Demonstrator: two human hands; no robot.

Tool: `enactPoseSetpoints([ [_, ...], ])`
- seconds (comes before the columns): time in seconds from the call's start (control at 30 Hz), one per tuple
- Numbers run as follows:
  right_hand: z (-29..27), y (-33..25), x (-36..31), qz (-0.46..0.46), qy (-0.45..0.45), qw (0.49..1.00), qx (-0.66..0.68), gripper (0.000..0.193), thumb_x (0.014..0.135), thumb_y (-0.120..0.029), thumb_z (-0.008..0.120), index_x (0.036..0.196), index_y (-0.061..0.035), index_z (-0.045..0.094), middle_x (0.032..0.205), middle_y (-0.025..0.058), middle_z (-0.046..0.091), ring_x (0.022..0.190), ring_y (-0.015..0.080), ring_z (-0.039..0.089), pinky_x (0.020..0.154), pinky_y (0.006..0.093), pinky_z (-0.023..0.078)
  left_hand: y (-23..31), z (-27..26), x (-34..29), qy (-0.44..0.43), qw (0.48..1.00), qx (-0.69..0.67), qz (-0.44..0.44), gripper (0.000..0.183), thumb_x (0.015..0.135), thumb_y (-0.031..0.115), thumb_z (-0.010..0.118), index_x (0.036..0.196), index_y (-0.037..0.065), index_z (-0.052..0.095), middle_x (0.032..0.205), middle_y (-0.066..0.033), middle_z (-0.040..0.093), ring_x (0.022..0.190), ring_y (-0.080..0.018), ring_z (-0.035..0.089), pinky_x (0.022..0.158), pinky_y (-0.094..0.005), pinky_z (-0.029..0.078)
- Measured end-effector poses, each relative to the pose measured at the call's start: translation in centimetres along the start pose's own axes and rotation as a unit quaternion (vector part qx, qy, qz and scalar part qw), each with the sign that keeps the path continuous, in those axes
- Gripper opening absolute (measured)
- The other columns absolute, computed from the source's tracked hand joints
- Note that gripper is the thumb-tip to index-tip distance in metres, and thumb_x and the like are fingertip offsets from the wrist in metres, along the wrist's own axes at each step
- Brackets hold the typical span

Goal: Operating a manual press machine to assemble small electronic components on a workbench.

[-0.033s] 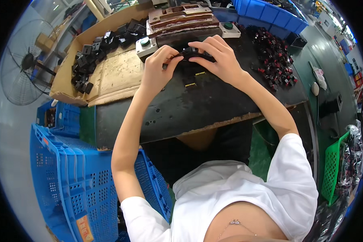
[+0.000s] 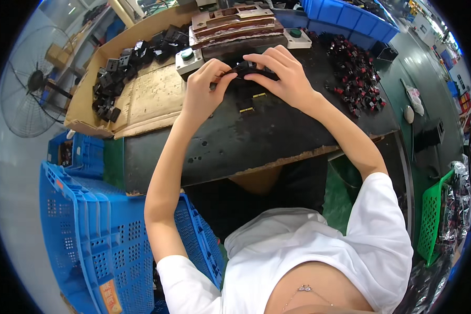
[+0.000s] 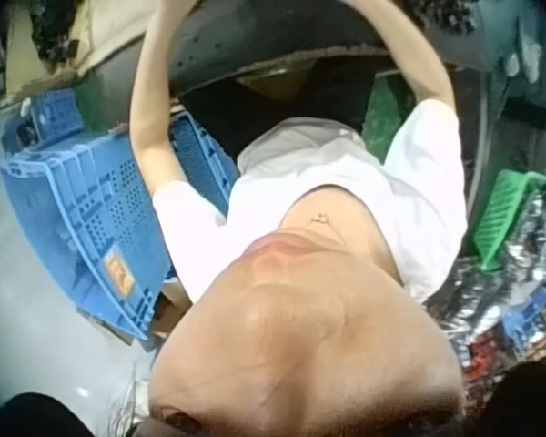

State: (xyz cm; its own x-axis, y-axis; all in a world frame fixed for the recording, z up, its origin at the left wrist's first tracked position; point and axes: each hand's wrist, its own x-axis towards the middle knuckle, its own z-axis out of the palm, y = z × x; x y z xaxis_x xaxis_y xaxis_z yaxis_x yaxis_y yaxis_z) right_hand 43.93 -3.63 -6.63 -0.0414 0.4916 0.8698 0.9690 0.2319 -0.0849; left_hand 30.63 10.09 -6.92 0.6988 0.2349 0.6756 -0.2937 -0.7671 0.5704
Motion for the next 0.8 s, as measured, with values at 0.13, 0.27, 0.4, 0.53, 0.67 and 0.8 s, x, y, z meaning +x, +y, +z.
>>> enactPoseSetpoints([
  [0.13,-0.2,0.2,0.0,0.005,-0.007,1.000,0.020,0.037,0.065,-0.013,0.071,0.100,-0.0090,0.060,0.070,0.0018,0.050,0.067,0.0178,0.046,0.062,0.0282,0.041,-0.1,0.1,0.0,-0.001,1.000,0.002,0.009,0.012,0.076,0.002,0.062,0.081,-0.001,0.051,0.074,-0.0087,0.056,0.063,-0.0159,0.057,0.058,-0.0245,0.048],
  [0.27,-0.3,0.2,0.0,0.006,-0.004,1.000,0.019,0.037,0.065,-0.013,0.071,0.100,-0.0088,0.060,0.070,0.0018,0.050,0.068,0.0178,0.046,0.062,0.0282,0.041,0.2,0.2,0.0,-0.004,1.000,0.010,0.007,0.014,0.075,0.003,0.062,0.084,-0.001,0.052,0.076,-0.0091,0.056,0.065,-0.0160,0.057,0.058,-0.0244,0.048],
  [0.4,-0.3,0.3,-0.2,0.011,-0.011,1.000,0.023,0.036,0.066,-0.012,0.070,0.100,-0.0089,0.060,0.070,0.0018,0.050,0.068,0.0179,0.046,0.062,0.0282,0.041,1.0,0.3,0.0,-0.018,0.999,0.027,0.020,0.017,0.075,0.004,0.063,0.087,-0.001,0.052,0.079,-0.0096,0.057,0.068,-0.0172,0.059,0.059,-0.0261,0.049],
  [0.53,0.0,0.1,-0.3,0.014,-0.015,0.999,0.040,0.036,0.066,-0.012,0.070,0.100,-0.0087,0.060,0.069,0.0016,0.049,0.068,0.0178,0.046,0.062,0.0284,0.041,0.3,0.7,-0.1,-0.015,0.999,0.021,0.019,0.016,0.074,0.004,0.064,0.086,-0.001,0.054,0.078,-0.0074,0.058,0.069,-0.0141,0.059,0.056,-0.0243,0.049],
  [0.67,-0.1,-0.2,-0.4,0.019,-0.039,0.998,0.046,0.039,0.066,-0.013,0.070,0.103,-0.0088,0.059,0.071,0.0019,0.049,0.068,0.0181,0.046,0.062,0.0288,0.041,-0.1,0.8,-0.1,-0.037,0.998,0.049,0.023,0.018,0.071,0.002,0.065,0.083,-0.001,0.052,0.075,-0.0091,0.056,0.066,-0.0172,0.058,0.059,-0.0261,0.049],
  [0.8,-0.9,0.7,0.2,0.039,-0.091,0.994,0.048,0.056,0.063,-0.019,0.072,0.115,-0.0099,0.051,0.079,0.0042,0.049,0.074,0.0195,0.048,0.068,0.0299,0.042,-0.1,0.7,-0.2,-0.055,0.997,0.036,0.031,0.016,0.071,-0.002,0.063,0.080,-0.002,0.050,0.074,-0.0126,0.054,0.064,-0.0233,0.058,0.058,-0.0280,0.049],
])
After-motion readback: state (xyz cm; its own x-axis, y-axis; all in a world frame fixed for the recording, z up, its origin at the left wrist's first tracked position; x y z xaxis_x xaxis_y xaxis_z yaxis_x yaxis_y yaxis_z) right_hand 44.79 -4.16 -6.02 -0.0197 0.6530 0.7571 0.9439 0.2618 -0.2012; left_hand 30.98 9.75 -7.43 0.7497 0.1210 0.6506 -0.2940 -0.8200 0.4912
